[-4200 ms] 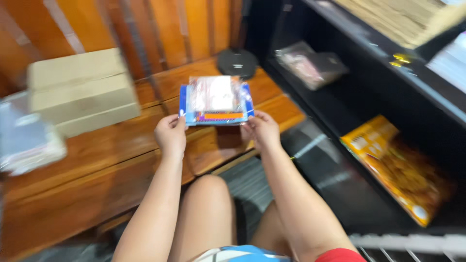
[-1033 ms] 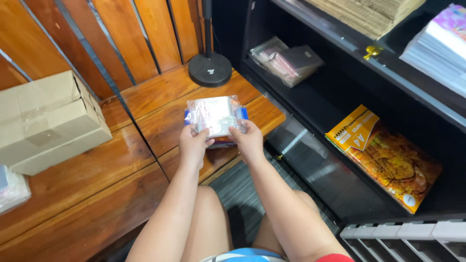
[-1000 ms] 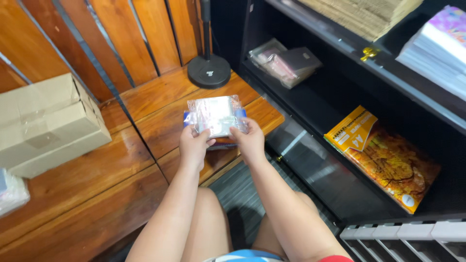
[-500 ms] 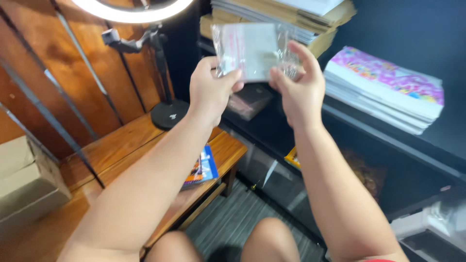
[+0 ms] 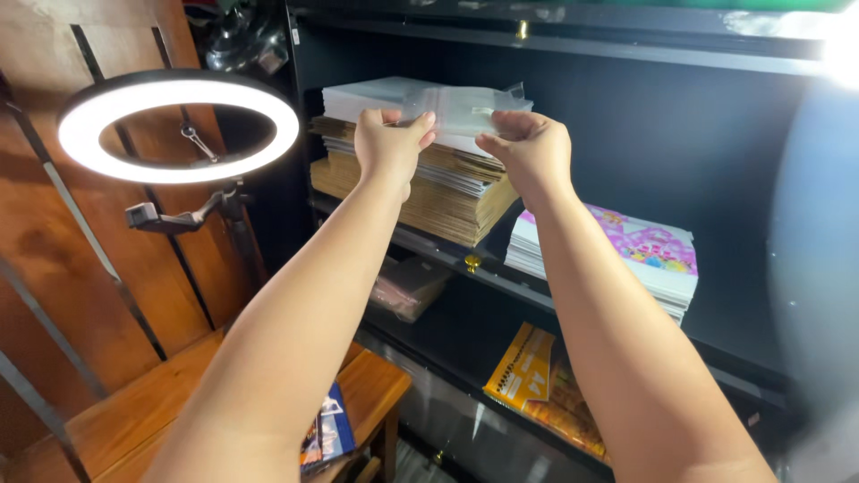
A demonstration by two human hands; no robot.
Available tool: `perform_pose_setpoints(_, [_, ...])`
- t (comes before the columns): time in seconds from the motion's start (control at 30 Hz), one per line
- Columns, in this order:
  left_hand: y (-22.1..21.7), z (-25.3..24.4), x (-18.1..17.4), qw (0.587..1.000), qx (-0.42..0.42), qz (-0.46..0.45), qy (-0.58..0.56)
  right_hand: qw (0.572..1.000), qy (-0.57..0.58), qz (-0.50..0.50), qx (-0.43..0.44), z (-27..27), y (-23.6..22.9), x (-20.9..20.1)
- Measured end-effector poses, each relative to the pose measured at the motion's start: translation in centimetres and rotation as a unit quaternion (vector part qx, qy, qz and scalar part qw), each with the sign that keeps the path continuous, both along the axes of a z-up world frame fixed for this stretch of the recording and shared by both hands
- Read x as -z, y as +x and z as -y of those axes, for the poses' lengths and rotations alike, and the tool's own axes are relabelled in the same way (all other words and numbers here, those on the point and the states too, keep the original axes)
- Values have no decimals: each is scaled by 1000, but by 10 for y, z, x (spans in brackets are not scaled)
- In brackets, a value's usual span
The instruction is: The person sits on the floor and organizes a stack of colorful sticker packs. They pick up the packs from a wooden bench, separate them, and place them onto a shelf next to a stack of cardboard.
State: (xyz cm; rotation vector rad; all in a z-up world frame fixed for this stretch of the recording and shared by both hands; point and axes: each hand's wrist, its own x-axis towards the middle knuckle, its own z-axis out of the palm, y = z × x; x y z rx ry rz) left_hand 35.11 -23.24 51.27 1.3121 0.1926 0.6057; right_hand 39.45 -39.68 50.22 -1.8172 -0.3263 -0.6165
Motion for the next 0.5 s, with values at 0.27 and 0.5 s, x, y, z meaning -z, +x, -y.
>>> perform_pose_setpoints(0.27, [75,0,1,998,30,34,-33,991,-83,54,91,1,62,2])
perform_pose_setpoints(0.5, [126,-14,30,996,-70,24,57,961,-168,114,185,-13,112,20])
